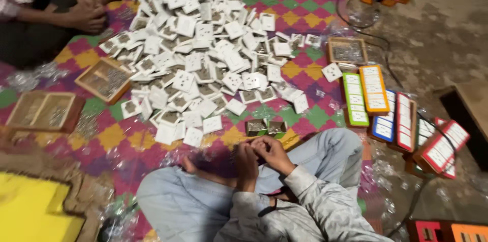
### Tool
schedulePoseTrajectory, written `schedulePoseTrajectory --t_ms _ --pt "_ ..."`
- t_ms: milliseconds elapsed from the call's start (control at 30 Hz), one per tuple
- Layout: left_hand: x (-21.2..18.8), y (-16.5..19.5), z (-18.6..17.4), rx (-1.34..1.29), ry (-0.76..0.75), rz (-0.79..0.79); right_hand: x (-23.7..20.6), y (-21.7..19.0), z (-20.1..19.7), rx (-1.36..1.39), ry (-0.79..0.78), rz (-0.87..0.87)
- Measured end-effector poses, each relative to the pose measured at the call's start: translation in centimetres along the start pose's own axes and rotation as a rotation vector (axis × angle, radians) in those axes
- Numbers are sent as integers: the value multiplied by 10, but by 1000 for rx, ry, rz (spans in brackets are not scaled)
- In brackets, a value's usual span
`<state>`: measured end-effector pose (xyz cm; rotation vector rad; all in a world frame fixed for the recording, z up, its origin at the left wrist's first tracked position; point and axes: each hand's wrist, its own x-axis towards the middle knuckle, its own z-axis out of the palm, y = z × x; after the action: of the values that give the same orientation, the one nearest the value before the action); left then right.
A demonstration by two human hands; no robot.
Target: The person sits on a mat and assembles white electrical socket units by inserting small metal pins into them. They handle the sockets one at a time, pick pins from a small box, and place the assembled units into a nearby pile.
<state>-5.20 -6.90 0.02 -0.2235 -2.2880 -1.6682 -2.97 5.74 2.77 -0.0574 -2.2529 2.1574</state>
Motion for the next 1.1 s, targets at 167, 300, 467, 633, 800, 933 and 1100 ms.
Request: schedulePoseTrajectory --t_ms 167,300,467,633,800,933,1100 --pt "10 -18 4 -271 -237 -538 9 9 0 13 -38 103" --pt "3 -12 8 -569 -18 -497 10 13 1 73 -58 101" --pt "0 -1 -2 -209 5 -342 10 13 2 39 -59 112" --pt "0 1 -9 -440 -13 -536 9 12 4 38 -74 113" --pt "3 1 -11 -299 88 -213 8 10 6 76 -76 102" --pt "4 -4 -11 -350 -79 -565 10 3 8 73 -65 140" --pt "3 -9 -7 -462 -67 -630 9 -3 6 86 -26 166"
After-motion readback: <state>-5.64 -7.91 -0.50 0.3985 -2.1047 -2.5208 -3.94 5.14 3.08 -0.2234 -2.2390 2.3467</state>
